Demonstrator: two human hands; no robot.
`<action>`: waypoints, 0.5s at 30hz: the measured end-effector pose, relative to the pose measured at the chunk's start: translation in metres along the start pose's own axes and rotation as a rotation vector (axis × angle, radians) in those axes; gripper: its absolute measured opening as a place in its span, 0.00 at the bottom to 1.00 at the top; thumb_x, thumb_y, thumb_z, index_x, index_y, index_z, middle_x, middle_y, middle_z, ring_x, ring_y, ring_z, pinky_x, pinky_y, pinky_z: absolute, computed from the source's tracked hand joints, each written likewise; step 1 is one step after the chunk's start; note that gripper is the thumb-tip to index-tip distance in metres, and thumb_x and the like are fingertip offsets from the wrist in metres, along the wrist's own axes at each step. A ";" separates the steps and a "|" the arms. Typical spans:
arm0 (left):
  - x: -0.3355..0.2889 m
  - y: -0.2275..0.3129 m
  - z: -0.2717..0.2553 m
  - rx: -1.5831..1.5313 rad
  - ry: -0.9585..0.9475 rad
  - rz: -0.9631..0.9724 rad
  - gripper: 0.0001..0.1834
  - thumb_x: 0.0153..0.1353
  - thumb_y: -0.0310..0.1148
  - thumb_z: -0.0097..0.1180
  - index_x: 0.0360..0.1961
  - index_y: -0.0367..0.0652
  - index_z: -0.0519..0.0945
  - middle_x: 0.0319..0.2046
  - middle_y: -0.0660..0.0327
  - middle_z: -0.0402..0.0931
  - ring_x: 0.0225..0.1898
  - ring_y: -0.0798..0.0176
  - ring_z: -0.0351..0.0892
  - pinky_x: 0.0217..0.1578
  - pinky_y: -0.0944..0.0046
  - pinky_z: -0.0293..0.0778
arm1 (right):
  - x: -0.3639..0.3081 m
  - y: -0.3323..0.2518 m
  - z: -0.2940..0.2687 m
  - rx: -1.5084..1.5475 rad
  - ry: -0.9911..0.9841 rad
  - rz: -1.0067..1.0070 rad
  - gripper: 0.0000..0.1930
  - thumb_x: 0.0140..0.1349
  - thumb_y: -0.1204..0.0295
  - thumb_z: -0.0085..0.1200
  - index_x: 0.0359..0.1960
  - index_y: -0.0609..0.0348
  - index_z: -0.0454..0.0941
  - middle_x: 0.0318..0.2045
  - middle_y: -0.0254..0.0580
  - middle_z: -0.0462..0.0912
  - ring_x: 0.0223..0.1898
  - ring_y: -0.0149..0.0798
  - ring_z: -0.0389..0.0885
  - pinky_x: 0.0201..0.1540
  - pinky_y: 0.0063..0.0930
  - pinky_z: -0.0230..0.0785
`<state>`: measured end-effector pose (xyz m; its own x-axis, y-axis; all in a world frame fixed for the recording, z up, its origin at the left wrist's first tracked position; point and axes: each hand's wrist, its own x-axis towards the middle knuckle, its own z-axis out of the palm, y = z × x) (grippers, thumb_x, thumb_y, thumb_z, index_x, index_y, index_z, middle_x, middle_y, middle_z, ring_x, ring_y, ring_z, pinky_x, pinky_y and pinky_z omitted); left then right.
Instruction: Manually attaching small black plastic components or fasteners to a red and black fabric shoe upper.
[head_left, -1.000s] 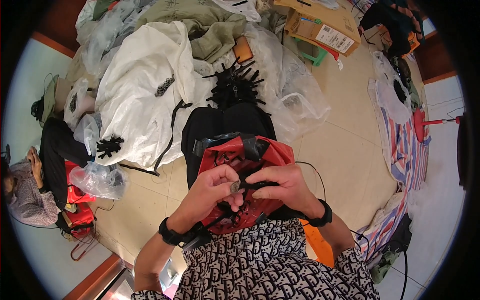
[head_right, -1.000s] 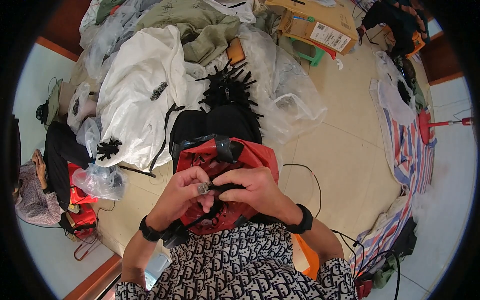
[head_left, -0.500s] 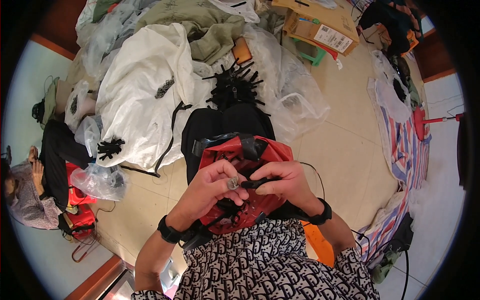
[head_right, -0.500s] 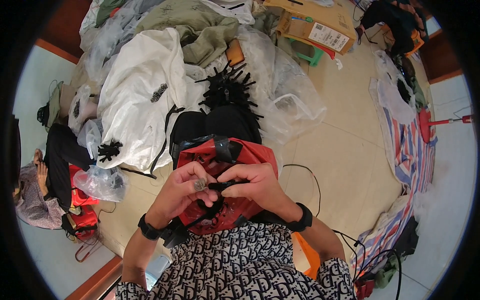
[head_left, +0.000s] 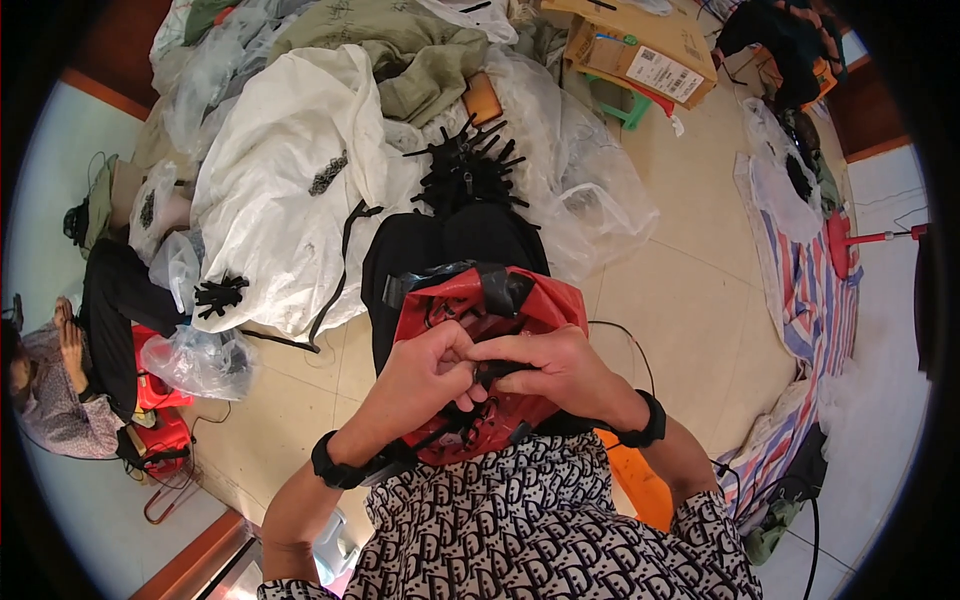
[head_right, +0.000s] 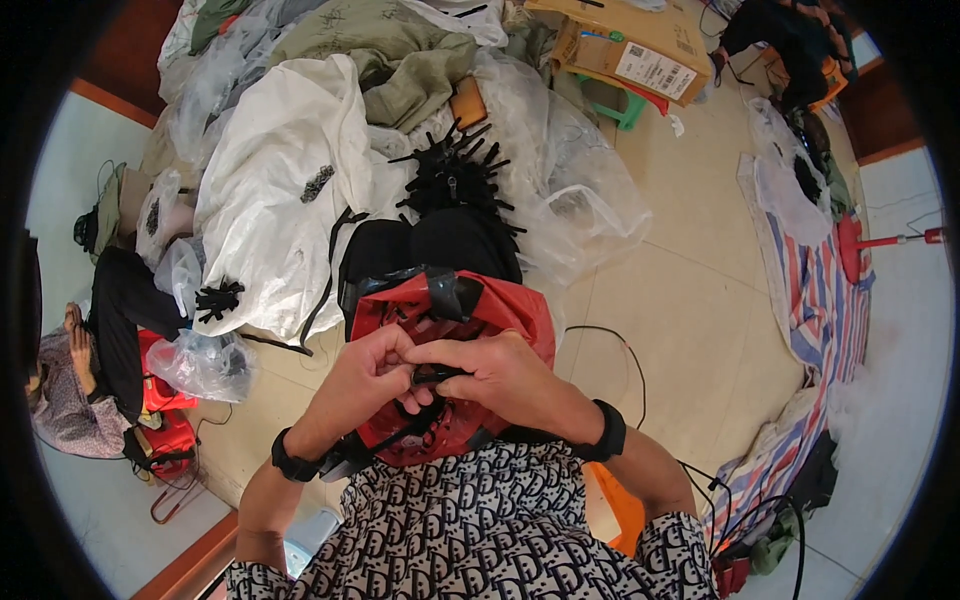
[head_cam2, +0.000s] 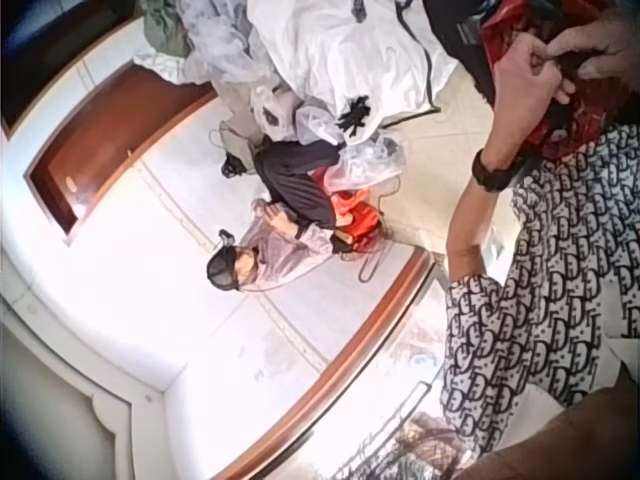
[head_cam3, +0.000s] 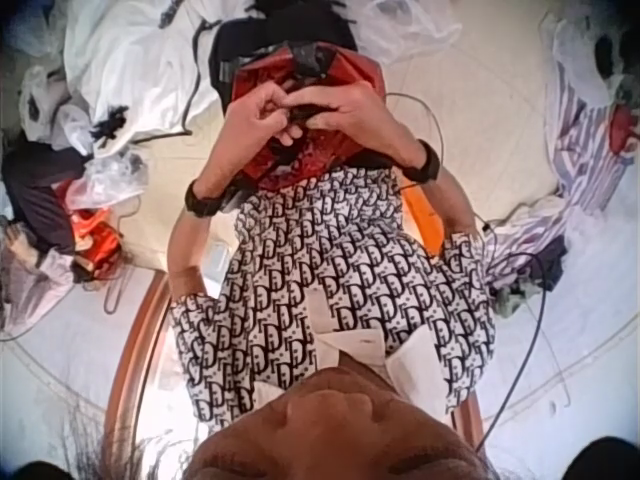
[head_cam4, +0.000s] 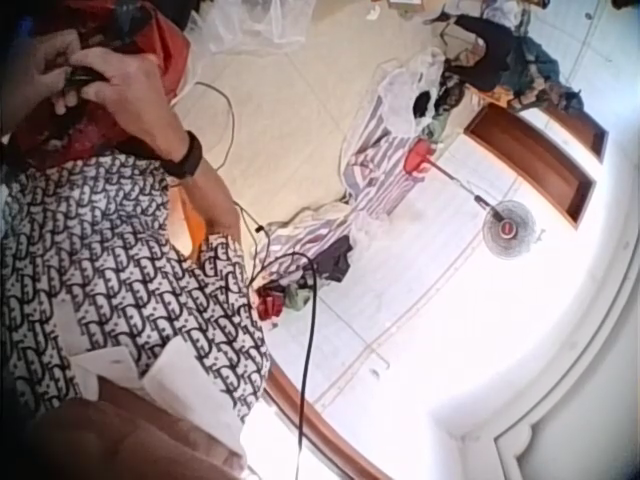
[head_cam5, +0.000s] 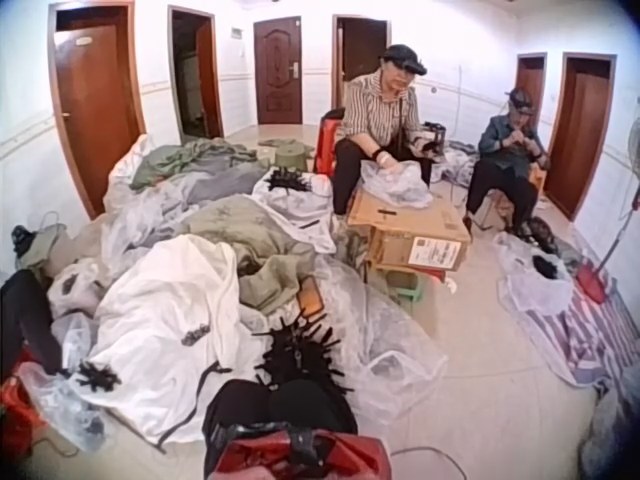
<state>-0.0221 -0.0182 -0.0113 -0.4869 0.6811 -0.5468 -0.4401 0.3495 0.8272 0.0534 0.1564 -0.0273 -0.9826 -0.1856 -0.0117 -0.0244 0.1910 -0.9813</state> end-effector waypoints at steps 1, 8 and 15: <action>0.000 0.001 -0.001 0.022 -0.006 -0.011 0.02 0.55 0.21 0.43 0.29 0.35 0.68 0.25 0.57 0.75 0.26 0.68 0.78 0.24 0.73 0.75 | 0.001 0.000 -0.001 0.001 0.000 0.001 0.18 0.45 0.78 0.54 0.42 0.56 0.75 0.28 0.40 0.80 0.26 0.34 0.79 0.30 0.21 0.70; -0.003 0.000 0.004 -0.088 0.003 -0.047 0.03 0.55 0.21 0.42 0.31 0.35 0.67 0.25 0.57 0.73 0.26 0.67 0.78 0.24 0.72 0.75 | 0.005 0.000 -0.004 0.191 -0.158 0.200 0.20 0.44 0.81 0.52 0.43 0.55 0.76 0.23 0.34 0.78 0.19 0.24 0.72 0.24 0.17 0.66; -0.004 -0.008 0.015 -0.142 0.116 0.050 0.06 0.53 0.19 0.41 0.33 0.35 0.67 0.24 0.59 0.73 0.22 0.71 0.75 0.23 0.74 0.72 | -0.001 0.004 0.004 0.434 -0.054 0.347 0.20 0.46 0.83 0.51 0.44 0.57 0.76 0.26 0.31 0.78 0.20 0.20 0.69 0.23 0.14 0.64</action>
<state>-0.0055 -0.0140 -0.0140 -0.5910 0.6138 -0.5235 -0.5114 0.2168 0.8315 0.0554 0.1534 -0.0322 -0.9085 -0.2338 -0.3464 0.3879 -0.1631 -0.9071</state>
